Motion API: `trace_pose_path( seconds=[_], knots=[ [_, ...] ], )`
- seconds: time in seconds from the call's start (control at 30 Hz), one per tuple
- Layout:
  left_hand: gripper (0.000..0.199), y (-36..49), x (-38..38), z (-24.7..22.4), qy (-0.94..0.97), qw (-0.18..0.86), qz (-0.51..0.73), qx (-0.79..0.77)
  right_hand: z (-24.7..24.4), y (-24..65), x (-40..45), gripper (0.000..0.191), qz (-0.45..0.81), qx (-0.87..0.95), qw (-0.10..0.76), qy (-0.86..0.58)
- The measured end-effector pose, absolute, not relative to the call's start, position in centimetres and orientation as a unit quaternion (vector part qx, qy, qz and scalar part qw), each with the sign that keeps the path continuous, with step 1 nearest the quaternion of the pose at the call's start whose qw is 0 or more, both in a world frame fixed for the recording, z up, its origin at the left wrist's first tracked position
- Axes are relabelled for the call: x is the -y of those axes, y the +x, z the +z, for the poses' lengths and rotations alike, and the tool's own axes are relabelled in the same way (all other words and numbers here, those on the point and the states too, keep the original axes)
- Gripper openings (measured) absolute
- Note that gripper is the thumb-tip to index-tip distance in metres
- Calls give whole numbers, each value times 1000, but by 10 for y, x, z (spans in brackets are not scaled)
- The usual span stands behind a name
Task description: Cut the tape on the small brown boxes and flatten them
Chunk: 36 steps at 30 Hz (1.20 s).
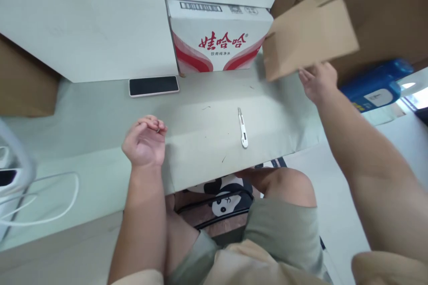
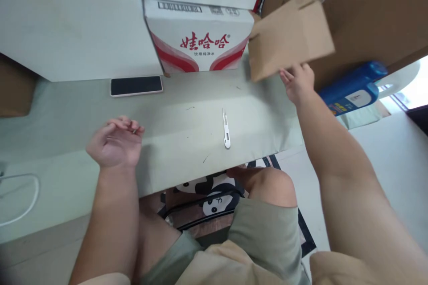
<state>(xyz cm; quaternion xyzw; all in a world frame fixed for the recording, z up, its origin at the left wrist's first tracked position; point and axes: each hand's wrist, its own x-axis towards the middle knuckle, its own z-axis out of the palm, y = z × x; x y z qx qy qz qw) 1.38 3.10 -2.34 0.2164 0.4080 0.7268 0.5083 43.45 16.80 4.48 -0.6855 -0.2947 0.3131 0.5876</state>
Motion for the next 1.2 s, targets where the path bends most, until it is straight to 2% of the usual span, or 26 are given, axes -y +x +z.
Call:
trace_pose_path(
  seconds=[0.13, 0.3, 0.47, 0.7, 0.8, 0.9, 1.0, 1.1, 1.13, 1.2],
  knots=[
    [28, 11, -33, -22, 228, 510, 727, -400, 39, 410, -219, 19, 410, 326, 466, -713],
    [17, 1, -32, -20, 226, 489, 749, -384, 13, 351, -195, 8, 465, 439, 346, -686],
    [24, -9, -23, -21, 193, 465, 791, -347, 5, 280, -170, 1, 471, 548, 287, -629],
    [30, -40, 0, -13, 120, 434, 847, -282, 22, 123, -156, 12, 382, 783, 164, -463],
    [31, -60, 12, -7, 91, 425, 862, -260, 37, 40, -146, 15, 312, 866, 158, -357],
    [33, -80, 23, -4, 70, 413, 873, -249, 55, -44, -133, 24, 263, 911, 194, -252],
    [36, -93, 29, -4, 71, 397, 880, -249, 73, -114, -120, 45, 204, 928, 224, -217],
    [36, -99, 32, -5, 76, 386, 884, -251, 87, -156, -112, 65, 153, 936, 201, -245],
    [35, -100, 33, -5, 75, 384, 885, -252, 90, -163, -111, 61, 145, 936, 189, -260],
    [34, -100, 33, -6, 73, 382, 886, -252, 96, -164, -112, 39, 136, 937, 169, -275]
  ],
)
